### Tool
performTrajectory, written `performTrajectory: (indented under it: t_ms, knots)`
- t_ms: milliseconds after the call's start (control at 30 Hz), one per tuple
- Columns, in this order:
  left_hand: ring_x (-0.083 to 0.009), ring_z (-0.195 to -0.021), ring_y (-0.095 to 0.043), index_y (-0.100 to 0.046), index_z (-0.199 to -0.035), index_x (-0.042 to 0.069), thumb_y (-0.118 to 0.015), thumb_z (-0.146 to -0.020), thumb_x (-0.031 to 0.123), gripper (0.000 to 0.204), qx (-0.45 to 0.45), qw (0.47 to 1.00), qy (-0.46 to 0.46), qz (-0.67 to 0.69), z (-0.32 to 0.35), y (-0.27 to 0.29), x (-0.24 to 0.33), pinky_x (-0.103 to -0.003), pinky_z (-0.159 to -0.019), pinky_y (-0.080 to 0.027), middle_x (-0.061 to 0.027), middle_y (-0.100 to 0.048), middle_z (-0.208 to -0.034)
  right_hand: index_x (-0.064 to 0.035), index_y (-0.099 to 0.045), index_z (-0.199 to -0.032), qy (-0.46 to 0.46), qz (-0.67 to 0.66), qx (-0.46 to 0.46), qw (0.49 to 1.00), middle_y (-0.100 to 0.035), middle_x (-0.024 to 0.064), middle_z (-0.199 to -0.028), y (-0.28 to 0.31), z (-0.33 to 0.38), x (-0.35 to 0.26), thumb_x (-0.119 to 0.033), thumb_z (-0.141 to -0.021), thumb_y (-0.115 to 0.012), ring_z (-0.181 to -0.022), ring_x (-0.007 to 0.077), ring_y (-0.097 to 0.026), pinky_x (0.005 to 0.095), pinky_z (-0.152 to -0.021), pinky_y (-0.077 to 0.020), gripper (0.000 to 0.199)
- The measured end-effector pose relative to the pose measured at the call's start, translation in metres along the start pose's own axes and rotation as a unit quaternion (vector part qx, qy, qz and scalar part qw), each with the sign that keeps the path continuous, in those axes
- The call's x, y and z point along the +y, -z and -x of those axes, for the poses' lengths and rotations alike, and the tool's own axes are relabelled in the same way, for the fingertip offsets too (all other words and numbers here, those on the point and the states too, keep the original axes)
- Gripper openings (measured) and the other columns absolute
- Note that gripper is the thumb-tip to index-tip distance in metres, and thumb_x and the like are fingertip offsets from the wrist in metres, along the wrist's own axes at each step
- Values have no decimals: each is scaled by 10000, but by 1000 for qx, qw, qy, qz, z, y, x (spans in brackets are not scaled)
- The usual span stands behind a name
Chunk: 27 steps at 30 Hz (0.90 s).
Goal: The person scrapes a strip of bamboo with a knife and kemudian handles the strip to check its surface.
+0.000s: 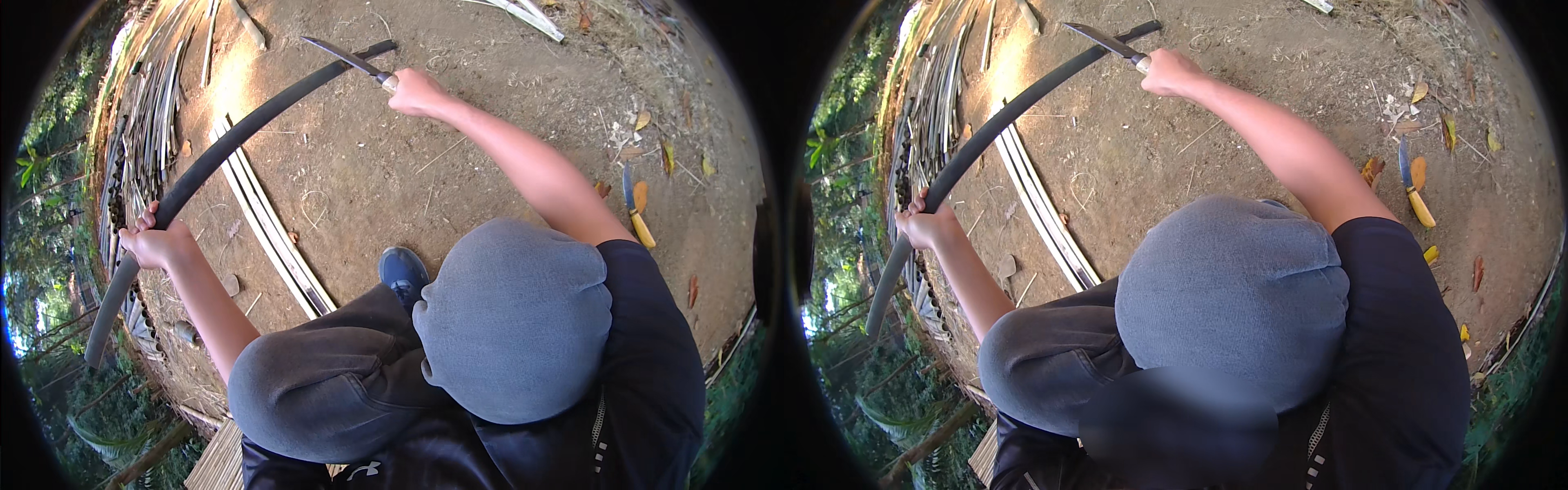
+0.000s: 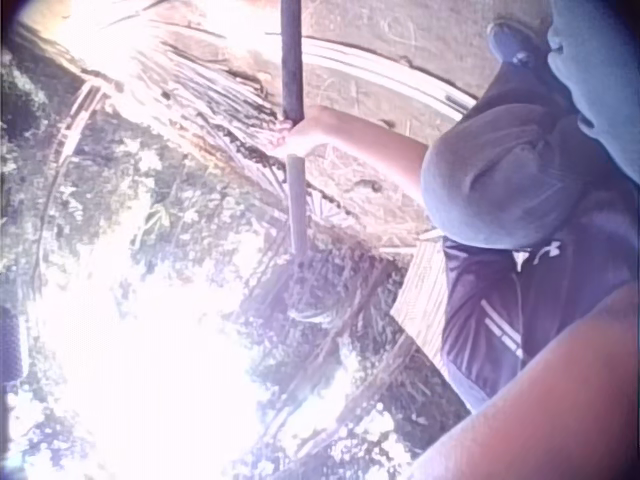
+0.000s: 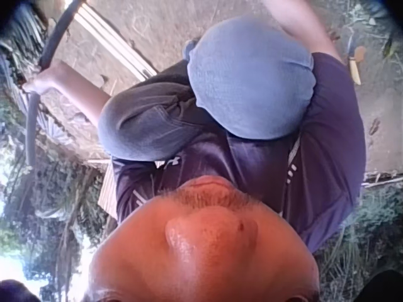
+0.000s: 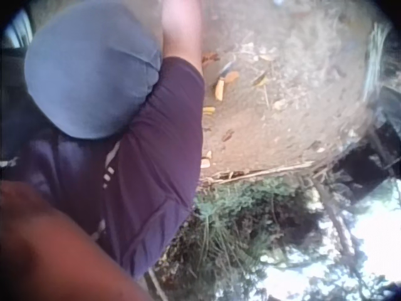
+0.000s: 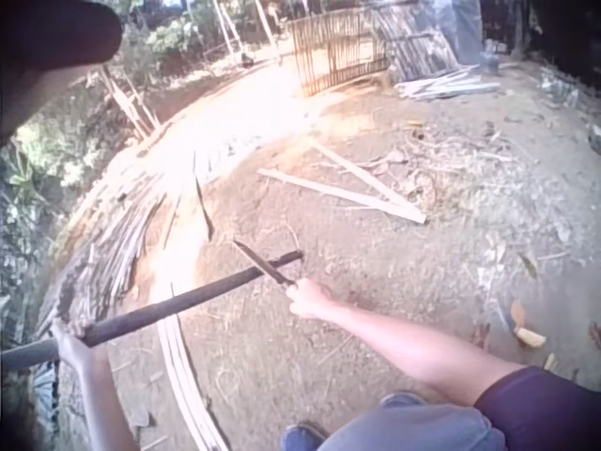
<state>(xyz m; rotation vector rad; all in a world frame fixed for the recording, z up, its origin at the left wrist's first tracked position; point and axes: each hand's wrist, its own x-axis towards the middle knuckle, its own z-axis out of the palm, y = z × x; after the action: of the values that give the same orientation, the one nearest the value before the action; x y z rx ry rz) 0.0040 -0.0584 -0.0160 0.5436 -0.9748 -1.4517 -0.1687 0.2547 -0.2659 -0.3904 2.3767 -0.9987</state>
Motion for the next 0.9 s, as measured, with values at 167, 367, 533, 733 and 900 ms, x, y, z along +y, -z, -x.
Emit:
performTrajectory:
  t_ms: [167, 367, 533, 733, 900]
  knots:
    - [-162, -525, -345, -293, -691, 111, -480, -991, 137, 354, 4, 1000, 13, 19, 13, -8, 0, -375, -598, -502, 2, -293, -616, -35, -574, -856, -79, -3, 14, 997, -565, 67, -721, 30, -19, 39, -85, -785, -537, -553, 170, -523, 340, -468, -412, 94]
    - [-148, -516, -353, -277, -675, 136, -485, -992, 168, 381, -26, 999, -12, -17, 20, -13, 1, -344, -578, -490, 10, -298, -593, -42, -554, -857, -84, -28, -9, 996, -538, 83, -684, 36, -21, 52, -74, -773, -528, -586, 171, -549, 335, -496, -436, 93]
    - [-146, -508, -343, -280, -684, 136, -506, -973, 147, 367, -23, 1000, 4, 20, 5, -11, 4, -327, -555, -464, 19, -289, -593, 31, -634, -989, -1, 2, -17, 1000, -524, 58, -689, 23, -14, 19, -120, -809, -547, -554, 133, -487, 318, -469, -415, 250]
    - [-156, -494, -327, -252, -659, 138, -494, -938, 91, 371, -7, 1000, 20, 17, 6, -7, 0, -347, -566, -485, 14, -268, -575, -5, -638, -987, -71, -21, -14, 997, -536, 62, -708, 44, -24, 38, -126, -783, -549, -558, 151, -495, 335, -484, -430, 253]
    - [-161, -500, -330, -265, -632, 134, -486, -932, 104, 374, -26, 1000, -6, -3, 9, -7, 4, -352, -573, -480, 10, -265, -569, 54, -648, -942, -6, 6, 6, 1000, -654, 129, -735, 18, -12, 36, -135, -770, -529, -610, 207, -644, 371, -596, -511, 282]
